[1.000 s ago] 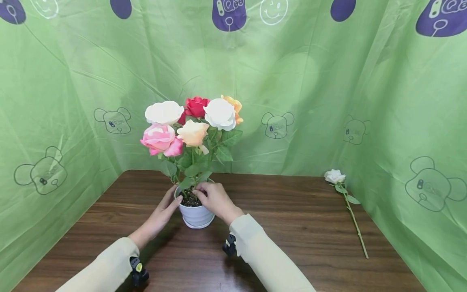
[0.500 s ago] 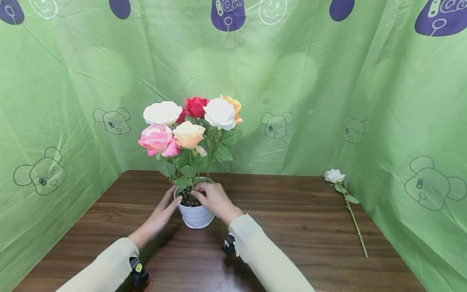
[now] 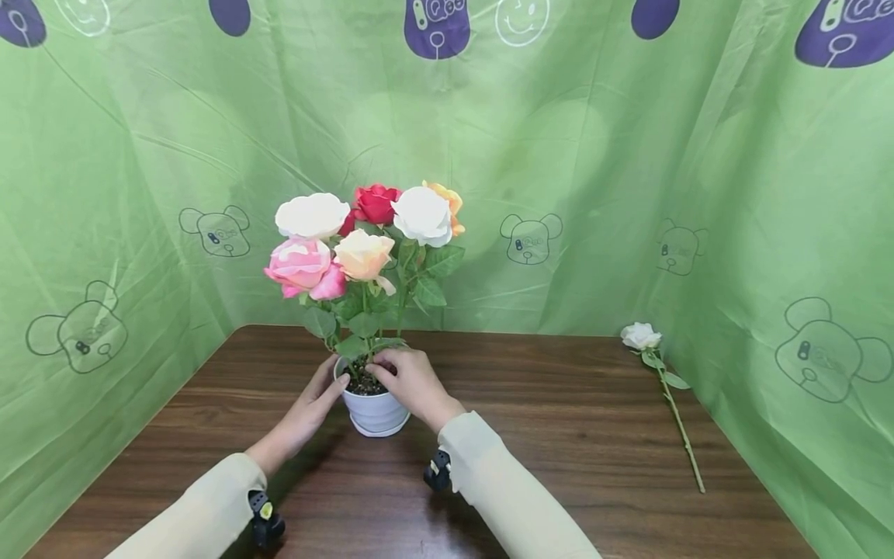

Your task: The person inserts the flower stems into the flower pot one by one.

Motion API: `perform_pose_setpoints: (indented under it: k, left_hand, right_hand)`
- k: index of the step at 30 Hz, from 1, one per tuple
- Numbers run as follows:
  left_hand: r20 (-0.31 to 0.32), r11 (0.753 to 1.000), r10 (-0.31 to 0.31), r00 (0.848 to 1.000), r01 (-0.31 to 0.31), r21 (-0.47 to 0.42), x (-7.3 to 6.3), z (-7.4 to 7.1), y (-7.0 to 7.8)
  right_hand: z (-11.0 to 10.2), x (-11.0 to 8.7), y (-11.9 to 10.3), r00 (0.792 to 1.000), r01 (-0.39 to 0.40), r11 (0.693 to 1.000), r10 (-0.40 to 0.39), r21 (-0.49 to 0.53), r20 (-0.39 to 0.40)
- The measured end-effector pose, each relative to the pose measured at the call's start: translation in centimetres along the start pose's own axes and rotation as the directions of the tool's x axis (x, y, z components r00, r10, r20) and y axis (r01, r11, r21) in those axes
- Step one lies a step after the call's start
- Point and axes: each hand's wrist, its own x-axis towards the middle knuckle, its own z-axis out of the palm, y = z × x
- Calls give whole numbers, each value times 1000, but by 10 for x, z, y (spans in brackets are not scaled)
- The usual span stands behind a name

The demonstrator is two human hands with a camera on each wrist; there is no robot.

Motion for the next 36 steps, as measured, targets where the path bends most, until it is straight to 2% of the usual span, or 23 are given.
perform_pose_setpoints:
  k: [12, 20, 36]
  left_hand:
    - [3, 1000, -10, 1000, 10, -7, 0, -1, 1]
    - [3, 1000, -1, 1000, 1, -21, 0, -1, 0]
    - [-1, 999, 18, 1000, -18, -35, 1, -1, -3]
  right_hand:
    - [-5, 1, 0, 998, 63, 998, -63, -5, -22]
    - [-17, -5, -1, 999, 43, 999, -44, 21, 13]
    - [-41, -22, 9, 1000, 26, 999, -26, 45, 6]
